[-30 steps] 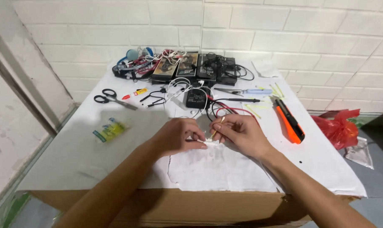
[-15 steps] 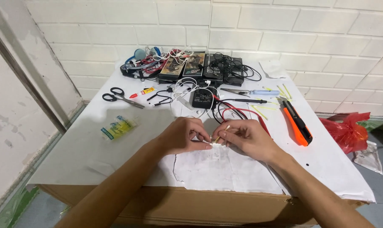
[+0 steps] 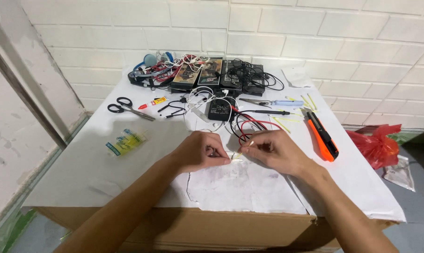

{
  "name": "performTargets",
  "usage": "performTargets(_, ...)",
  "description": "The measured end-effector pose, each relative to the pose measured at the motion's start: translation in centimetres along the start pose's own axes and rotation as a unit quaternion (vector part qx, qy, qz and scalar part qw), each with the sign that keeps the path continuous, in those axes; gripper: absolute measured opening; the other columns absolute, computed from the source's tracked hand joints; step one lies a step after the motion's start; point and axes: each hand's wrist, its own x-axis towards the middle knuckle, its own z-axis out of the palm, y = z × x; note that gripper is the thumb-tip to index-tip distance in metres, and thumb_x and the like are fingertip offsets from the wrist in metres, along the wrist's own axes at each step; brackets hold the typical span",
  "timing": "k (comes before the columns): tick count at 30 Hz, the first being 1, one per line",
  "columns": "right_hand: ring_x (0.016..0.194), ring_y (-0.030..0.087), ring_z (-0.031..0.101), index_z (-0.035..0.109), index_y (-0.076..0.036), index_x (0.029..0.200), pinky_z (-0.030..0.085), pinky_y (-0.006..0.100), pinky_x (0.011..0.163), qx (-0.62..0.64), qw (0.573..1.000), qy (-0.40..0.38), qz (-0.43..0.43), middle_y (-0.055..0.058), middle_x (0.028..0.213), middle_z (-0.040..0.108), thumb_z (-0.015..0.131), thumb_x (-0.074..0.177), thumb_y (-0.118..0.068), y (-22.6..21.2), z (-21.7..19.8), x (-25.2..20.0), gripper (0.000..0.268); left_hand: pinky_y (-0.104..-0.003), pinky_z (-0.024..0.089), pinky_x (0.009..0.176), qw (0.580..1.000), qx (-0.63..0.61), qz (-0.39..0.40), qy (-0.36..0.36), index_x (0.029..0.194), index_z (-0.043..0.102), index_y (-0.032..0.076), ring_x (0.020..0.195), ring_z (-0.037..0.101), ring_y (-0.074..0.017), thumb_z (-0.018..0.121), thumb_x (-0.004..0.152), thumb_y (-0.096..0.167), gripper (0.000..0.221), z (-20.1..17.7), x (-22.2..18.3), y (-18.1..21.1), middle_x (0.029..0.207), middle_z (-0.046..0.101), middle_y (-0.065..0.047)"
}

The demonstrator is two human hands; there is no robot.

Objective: Testing and assembling small earphone components by connecting wires to a multimeter on a workbench.

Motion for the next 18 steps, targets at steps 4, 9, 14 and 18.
performTargets(4,0.059,0.02,0.064,0.08,-0.006,0.077,0.053,0.036,0.062,-0.021,0.998,0.01,0.053,0.012,0.06,0.07,0.076,0.087,-0.016,-0.8,-1.4,-0.4,0.014,-0.026,0.046,0.056,1.0,0.009,-0.007,-0.01,0.085,0.081,0.003,0.057,0.055,-0.0124,0.081,0.079,0.011,0.01,0.0,0.1,-0.1,0.079,0.073,-0.01)
performTargets(9,0.061,0.02,0.063,0.08,-0.006,0.079,0.054,0.035,0.066,0.009,0.99,0.076,0.115,0.011,0.062,0.071,0.072,0.091,-0.016,-1.7,-2.1,0.2,0.017,-0.026,0.049,0.06,1.0,-0.012,0.006,0.012,0.083,0.08,0.005,0.058,0.056,-0.0118,0.082,0.076,0.01,0.009,-0.2,-0.1,-0.3,0.079,0.073,-0.008)
performTargets(14,0.061,0.022,0.065,0.077,-0.004,0.076,0.055,0.037,0.068,0.046,0.988,0.078,0.122,0.013,0.062,0.072,0.071,0.091,-0.016,-0.7,-1.0,-0.1,0.02,-0.032,0.052,0.062,0.996,0.072,0.054,0.025,0.083,0.077,0.011,0.063,0.063,-0.0193,0.086,0.073,0.016,0.014,0.6,0.0,-2.1,0.08,0.071,-0.007)
performTargets(18,0.058,0.018,0.06,0.074,-0.006,0.079,0.054,0.033,0.066,0.04,0.987,0.125,0.095,0.007,0.06,0.067,0.065,0.098,-0.013,-0.2,-1.8,0.5,0.022,-0.034,0.051,0.063,0.993,0.068,0.024,0.097,0.091,0.076,0.011,0.065,0.059,-0.0202,0.085,0.077,0.014,0.017,-0.1,0.3,-1.0,0.08,0.067,-0.006)
